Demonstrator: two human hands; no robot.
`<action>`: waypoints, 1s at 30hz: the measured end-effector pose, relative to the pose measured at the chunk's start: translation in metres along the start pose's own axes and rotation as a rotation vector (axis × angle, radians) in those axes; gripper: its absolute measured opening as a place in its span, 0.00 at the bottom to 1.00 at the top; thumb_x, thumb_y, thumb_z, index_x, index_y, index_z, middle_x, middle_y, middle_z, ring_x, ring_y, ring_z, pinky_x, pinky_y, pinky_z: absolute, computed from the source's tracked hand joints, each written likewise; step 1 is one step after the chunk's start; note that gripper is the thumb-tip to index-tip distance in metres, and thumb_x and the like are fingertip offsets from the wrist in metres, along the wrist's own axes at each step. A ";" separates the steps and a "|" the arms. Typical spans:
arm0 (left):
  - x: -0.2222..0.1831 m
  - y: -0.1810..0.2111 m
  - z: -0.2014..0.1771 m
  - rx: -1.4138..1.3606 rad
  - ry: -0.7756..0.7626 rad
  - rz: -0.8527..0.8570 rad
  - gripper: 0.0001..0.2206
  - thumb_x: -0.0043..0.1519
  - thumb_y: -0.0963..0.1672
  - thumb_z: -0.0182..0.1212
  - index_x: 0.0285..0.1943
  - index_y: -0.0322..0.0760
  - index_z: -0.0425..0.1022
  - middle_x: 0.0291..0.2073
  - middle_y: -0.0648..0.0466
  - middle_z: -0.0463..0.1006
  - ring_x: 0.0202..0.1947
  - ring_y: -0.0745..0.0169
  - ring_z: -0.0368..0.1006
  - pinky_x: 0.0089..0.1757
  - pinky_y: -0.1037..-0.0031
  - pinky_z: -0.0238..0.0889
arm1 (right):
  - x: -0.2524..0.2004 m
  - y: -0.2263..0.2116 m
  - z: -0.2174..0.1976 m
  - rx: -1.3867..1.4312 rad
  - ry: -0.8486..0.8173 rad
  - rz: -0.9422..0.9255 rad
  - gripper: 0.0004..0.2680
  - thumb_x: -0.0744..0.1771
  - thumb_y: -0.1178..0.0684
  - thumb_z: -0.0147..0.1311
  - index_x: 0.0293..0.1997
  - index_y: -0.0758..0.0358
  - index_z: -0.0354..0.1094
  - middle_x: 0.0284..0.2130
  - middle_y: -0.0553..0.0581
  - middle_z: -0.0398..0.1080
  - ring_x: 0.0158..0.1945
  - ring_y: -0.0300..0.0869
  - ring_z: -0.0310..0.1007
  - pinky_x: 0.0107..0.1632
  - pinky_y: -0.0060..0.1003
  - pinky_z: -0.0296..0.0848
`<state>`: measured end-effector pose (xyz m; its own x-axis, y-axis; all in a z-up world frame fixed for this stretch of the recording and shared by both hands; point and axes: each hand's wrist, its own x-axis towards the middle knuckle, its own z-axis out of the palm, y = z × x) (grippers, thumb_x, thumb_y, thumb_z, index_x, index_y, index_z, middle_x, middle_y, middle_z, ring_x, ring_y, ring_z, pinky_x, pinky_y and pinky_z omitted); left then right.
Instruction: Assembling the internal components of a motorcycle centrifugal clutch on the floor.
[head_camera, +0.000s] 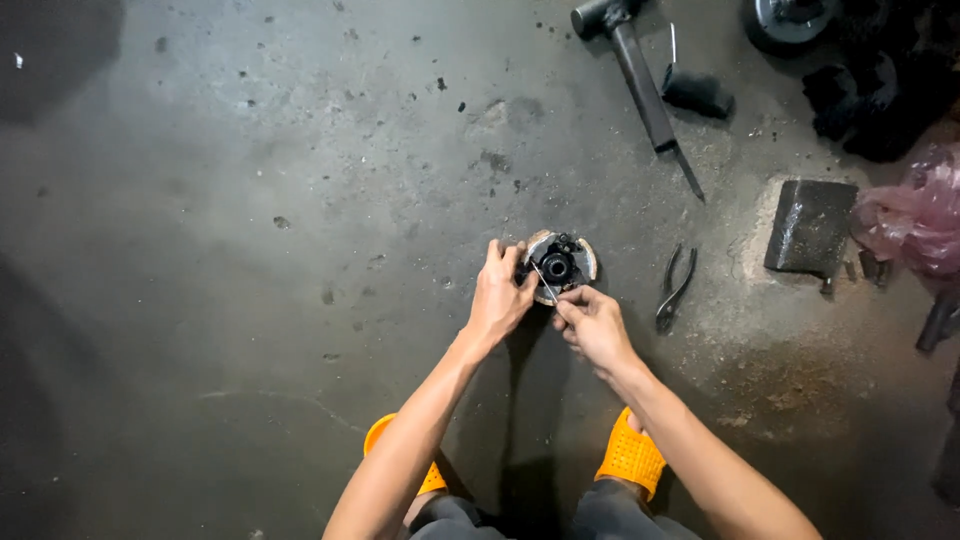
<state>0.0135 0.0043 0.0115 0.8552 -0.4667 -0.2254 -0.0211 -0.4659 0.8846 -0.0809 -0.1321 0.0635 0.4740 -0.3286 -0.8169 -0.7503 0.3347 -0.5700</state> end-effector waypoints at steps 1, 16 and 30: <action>0.000 -0.001 0.002 -0.004 -0.004 -0.005 0.19 0.55 0.40 0.67 0.55 0.32 0.70 0.41 0.42 0.64 0.39 0.23 0.74 0.39 0.46 0.73 | 0.001 0.003 0.001 -0.002 0.003 0.006 0.07 0.69 0.61 0.49 0.48 0.74 0.68 0.19 0.62 0.69 0.13 0.33 0.57 0.11 0.24 0.52; 0.020 -0.003 0.009 0.014 -0.025 -0.232 0.13 0.51 0.35 0.65 0.44 0.30 0.70 0.42 0.42 0.67 0.42 0.30 0.75 0.44 0.52 0.71 | 0.039 -0.059 0.012 -0.979 -0.085 -0.046 0.07 0.66 0.60 0.53 0.44 0.70 0.76 0.23 0.61 0.78 0.25 0.44 0.81 0.27 0.37 0.76; 0.022 0.010 0.000 0.001 0.028 -0.374 0.15 0.42 0.40 0.79 0.37 0.37 0.79 0.36 0.47 0.77 0.53 0.35 0.75 0.53 0.49 0.72 | 0.040 -0.179 0.118 -2.104 -0.779 0.067 0.16 0.63 0.58 0.55 0.53 0.78 0.75 0.49 0.78 0.76 0.57 0.66 0.75 0.61 0.63 0.70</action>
<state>0.0321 -0.0104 0.0156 0.8179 -0.2433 -0.5214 0.2951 -0.6006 0.7431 0.1269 -0.1010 0.1221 0.0706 0.1205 -0.9902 0.2161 -0.9710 -0.1027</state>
